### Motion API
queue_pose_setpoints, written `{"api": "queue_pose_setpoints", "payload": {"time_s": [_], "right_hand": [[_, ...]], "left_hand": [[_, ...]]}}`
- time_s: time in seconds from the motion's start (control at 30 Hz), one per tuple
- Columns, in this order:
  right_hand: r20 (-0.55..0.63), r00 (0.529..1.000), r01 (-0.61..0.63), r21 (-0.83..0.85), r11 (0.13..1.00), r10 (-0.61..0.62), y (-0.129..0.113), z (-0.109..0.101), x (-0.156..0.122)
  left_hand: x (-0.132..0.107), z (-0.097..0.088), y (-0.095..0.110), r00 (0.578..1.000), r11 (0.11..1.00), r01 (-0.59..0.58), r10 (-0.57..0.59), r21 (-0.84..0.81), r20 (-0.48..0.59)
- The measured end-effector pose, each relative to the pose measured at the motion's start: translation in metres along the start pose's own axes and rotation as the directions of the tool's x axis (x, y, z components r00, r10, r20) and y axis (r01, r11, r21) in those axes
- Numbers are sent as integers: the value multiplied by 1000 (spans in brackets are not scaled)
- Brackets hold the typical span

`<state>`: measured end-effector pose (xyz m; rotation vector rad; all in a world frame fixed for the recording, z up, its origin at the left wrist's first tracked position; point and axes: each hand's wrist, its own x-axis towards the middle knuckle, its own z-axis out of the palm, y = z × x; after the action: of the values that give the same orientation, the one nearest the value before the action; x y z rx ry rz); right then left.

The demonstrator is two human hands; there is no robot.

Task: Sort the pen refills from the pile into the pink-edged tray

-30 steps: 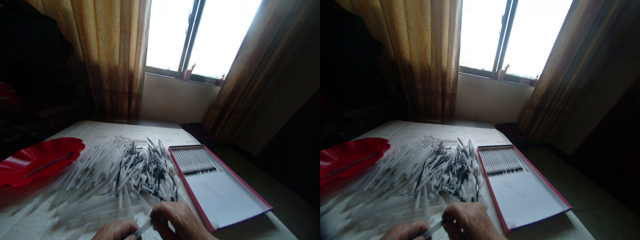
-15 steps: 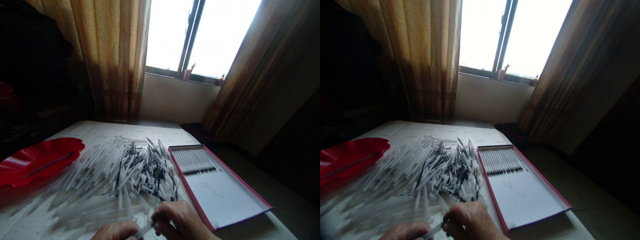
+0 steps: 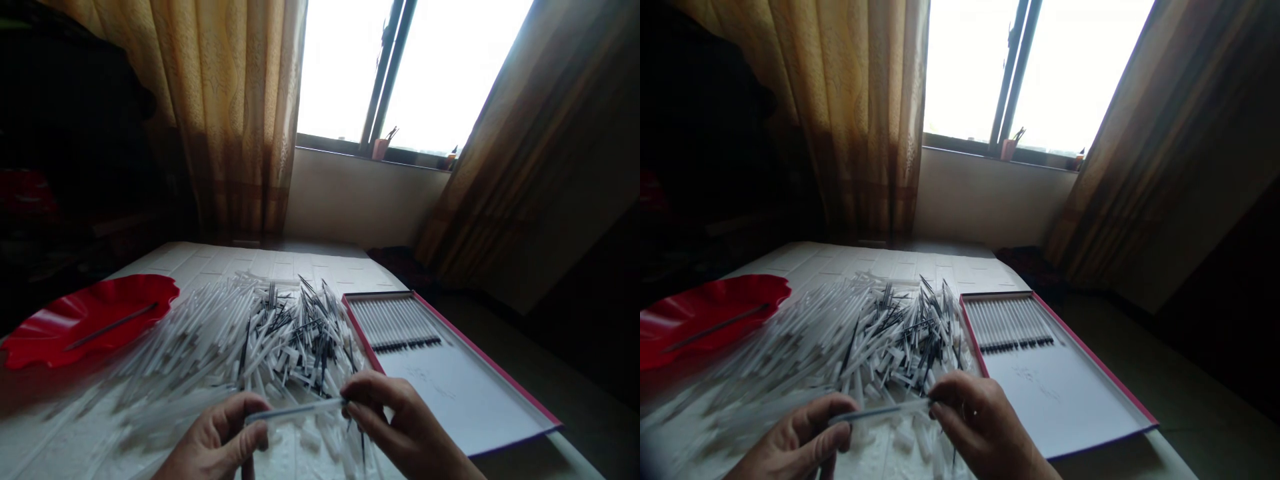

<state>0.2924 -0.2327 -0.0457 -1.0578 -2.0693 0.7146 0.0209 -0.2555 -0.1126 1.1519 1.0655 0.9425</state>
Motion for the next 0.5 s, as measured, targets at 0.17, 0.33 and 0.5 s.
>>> {"api": "queue_pose_setpoints", "payload": {"time_s": [0.17, 0.33, 0.5], "right_hand": [[61, 998, 0, -26, 1000, 2, 0, 3, -1], [203, 979, -25, -8, 1000, 26, 4, 8, -1], [404, 915, -34, 99, 995, -9, 15, 23, -4]], "left_hand": [[-5, 0, 12, 997, 1000, -16, 17, 15, -78], [-8, 6, 18, 997, 999, -31, 32, 18, -64], [-11, 10, 19, 1000, 994, -2, 2, -112, 1]]}}
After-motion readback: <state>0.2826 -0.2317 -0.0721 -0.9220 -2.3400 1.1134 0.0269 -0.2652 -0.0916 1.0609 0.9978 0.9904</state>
